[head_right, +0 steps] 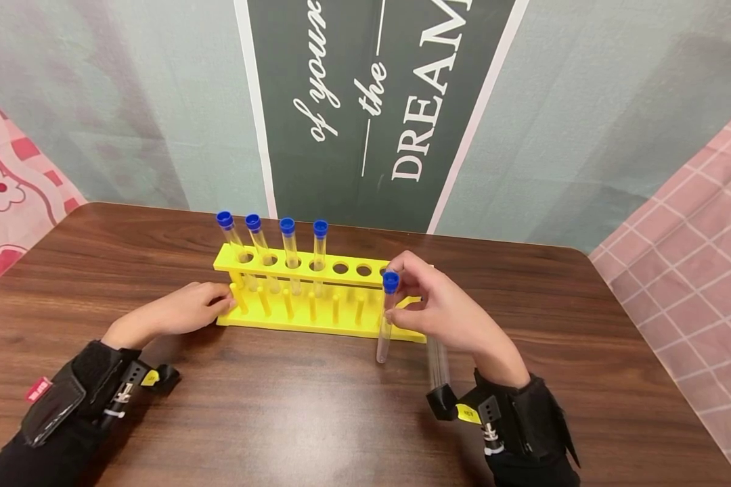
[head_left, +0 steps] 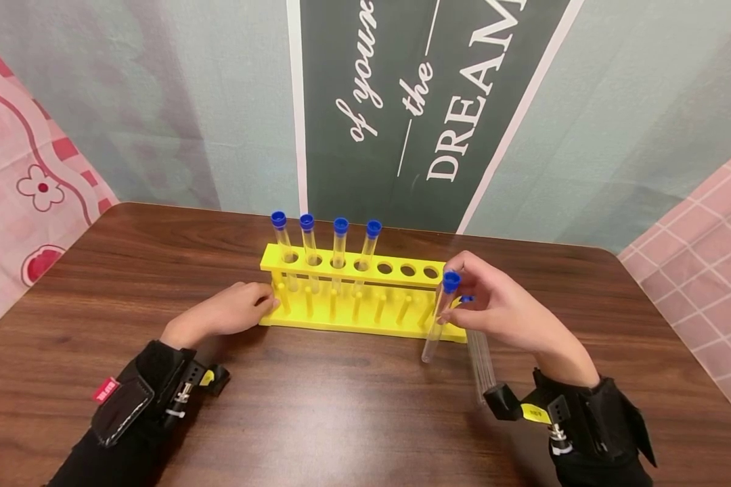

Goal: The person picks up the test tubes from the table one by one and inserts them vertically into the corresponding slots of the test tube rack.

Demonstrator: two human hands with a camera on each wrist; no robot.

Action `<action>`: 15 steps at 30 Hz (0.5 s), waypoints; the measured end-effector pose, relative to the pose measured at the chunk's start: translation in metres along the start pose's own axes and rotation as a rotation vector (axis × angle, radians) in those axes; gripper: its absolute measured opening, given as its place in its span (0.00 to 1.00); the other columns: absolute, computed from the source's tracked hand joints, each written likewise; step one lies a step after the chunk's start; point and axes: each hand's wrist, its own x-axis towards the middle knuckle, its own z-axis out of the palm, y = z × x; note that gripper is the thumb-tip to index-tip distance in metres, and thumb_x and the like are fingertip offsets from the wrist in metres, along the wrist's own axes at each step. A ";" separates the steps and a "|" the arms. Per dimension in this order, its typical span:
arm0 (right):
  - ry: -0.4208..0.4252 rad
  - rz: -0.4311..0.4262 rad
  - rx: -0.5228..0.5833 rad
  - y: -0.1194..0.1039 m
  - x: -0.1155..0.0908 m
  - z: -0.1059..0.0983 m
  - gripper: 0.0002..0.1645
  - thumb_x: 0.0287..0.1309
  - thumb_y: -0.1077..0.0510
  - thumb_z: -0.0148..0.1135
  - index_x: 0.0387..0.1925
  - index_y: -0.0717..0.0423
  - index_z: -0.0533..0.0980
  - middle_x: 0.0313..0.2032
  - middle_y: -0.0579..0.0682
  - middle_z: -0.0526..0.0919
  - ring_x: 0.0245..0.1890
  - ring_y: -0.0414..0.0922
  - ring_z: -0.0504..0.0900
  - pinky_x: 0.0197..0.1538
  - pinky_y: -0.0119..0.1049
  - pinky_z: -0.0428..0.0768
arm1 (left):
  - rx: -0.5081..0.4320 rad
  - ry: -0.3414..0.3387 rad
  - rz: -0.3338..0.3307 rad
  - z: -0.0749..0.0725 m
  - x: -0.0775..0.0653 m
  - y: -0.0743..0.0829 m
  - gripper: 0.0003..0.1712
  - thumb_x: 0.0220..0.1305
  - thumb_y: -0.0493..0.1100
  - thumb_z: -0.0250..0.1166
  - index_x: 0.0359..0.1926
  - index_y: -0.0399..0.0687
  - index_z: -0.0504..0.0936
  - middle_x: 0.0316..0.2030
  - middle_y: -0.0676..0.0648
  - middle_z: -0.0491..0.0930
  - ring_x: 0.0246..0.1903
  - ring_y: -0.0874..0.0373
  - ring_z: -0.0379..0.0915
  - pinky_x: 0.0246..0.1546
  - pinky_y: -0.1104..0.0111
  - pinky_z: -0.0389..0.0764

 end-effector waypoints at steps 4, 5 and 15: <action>0.007 0.006 -0.019 -0.001 0.001 0.002 0.22 0.45 0.81 0.57 0.41 0.66 0.62 0.32 0.59 0.67 0.32 0.49 0.77 0.29 0.36 0.79 | 0.000 0.001 0.004 0.000 0.000 0.000 0.13 0.67 0.38 0.50 0.23 0.43 0.70 0.16 0.51 0.62 0.16 0.60 0.57 0.22 0.69 0.62; 0.009 0.006 -0.020 -0.001 0.001 0.003 0.21 0.46 0.81 0.57 0.40 0.66 0.62 0.32 0.59 0.67 0.31 0.49 0.76 0.29 0.35 0.79 | -0.001 0.001 0.002 0.000 0.000 0.000 0.13 0.67 0.38 0.50 0.23 0.43 0.69 0.16 0.51 0.62 0.16 0.60 0.57 0.22 0.69 0.62; 0.025 0.000 -0.039 0.000 0.003 0.005 0.21 0.46 0.79 0.59 0.40 0.66 0.62 0.33 0.57 0.66 0.32 0.47 0.76 0.30 0.35 0.79 | -0.005 0.003 0.001 0.000 -0.001 0.000 0.14 0.67 0.38 0.50 0.23 0.43 0.69 0.16 0.50 0.62 0.16 0.60 0.57 0.22 0.69 0.62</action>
